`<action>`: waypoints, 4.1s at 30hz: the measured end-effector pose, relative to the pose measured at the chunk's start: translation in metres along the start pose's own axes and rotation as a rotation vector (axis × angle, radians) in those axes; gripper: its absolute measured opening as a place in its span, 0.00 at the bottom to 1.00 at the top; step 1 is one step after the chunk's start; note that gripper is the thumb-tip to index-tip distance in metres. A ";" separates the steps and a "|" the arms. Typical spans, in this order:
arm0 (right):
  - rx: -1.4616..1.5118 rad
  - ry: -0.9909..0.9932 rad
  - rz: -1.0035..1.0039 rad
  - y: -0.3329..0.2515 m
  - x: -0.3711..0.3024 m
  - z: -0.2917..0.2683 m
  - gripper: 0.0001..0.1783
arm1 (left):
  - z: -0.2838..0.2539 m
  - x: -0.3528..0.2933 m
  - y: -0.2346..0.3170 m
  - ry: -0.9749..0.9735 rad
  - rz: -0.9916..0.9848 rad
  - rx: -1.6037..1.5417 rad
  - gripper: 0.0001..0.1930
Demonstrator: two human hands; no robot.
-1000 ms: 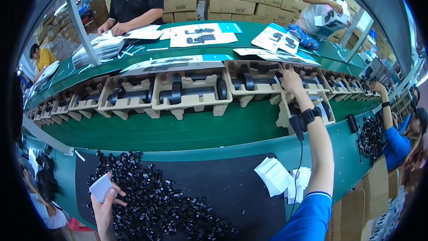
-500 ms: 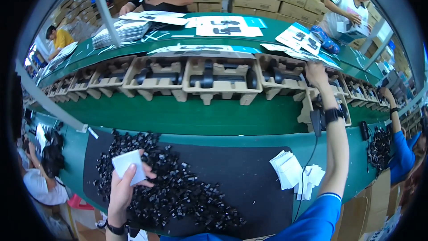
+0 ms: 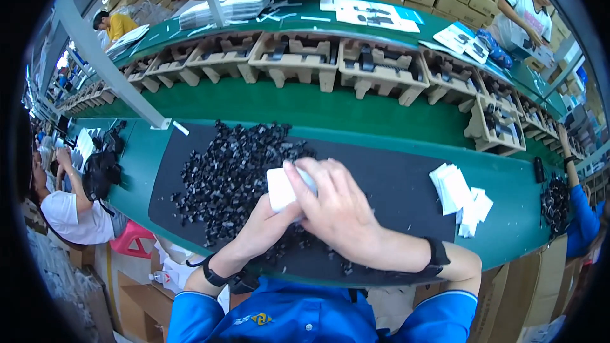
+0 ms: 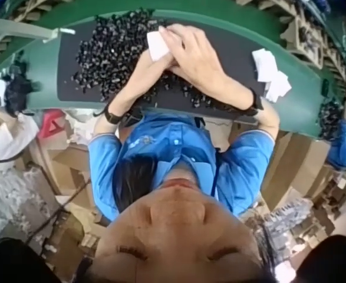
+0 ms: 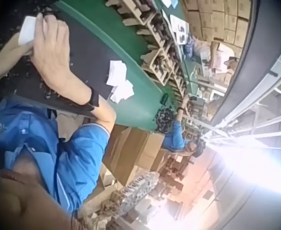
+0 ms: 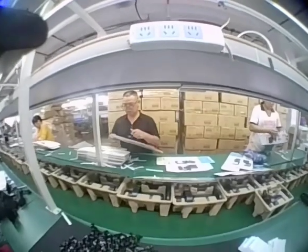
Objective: The person repeatedly folds black plastic parts into small white papers and sets the bundles aside. They also briefly assemble a black handle and circular base into a cardboard tray on the conveyor belt.
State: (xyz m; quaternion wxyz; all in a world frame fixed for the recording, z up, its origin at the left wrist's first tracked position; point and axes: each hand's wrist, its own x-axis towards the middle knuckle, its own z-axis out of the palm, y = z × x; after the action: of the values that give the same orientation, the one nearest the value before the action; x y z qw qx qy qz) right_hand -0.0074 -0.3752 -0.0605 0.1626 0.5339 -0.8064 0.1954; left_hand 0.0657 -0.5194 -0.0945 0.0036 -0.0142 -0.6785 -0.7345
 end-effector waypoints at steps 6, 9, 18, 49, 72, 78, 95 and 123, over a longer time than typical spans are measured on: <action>-0.219 0.103 -0.181 -0.031 -0.006 0.011 0.43 | -0.012 -0.034 -0.022 0.120 0.054 -0.251 0.14; -0.254 0.120 -0.236 -0.046 -0.010 0.011 0.40 | -0.019 -0.045 -0.023 0.072 0.029 -0.189 0.15; -0.429 0.188 -0.358 -0.067 -0.011 0.005 0.33 | -0.017 -0.067 -0.024 0.128 0.124 -0.329 0.15; 0.030 -0.465 0.165 0.098 -0.069 0.013 0.12 | -0.031 -0.032 -0.033 -0.028 -0.198 -0.024 0.23; 0.770 -0.067 0.301 -0.013 -0.006 -0.049 0.14 | -0.018 -0.011 -0.030 -0.132 0.017 0.016 0.35; 0.395 0.087 -0.118 -0.020 -0.010 -0.021 0.19 | -0.023 -0.027 -0.011 -0.107 0.081 0.056 0.37; 0.354 -0.763 0.038 -0.007 0.020 -0.029 0.13 | -0.020 -0.013 -0.017 0.053 0.239 0.064 0.48; -0.286 0.143 -0.448 0.025 -0.032 0.006 0.22 | -0.025 -0.012 -0.022 0.135 -0.038 -0.490 0.37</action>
State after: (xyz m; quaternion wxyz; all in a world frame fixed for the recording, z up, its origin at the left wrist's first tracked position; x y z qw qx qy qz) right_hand -0.0189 -0.3436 -0.0849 0.3320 0.6553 -0.6742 0.0761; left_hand 0.0764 -0.5423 -0.1184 0.0313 0.0471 -0.4784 -0.8763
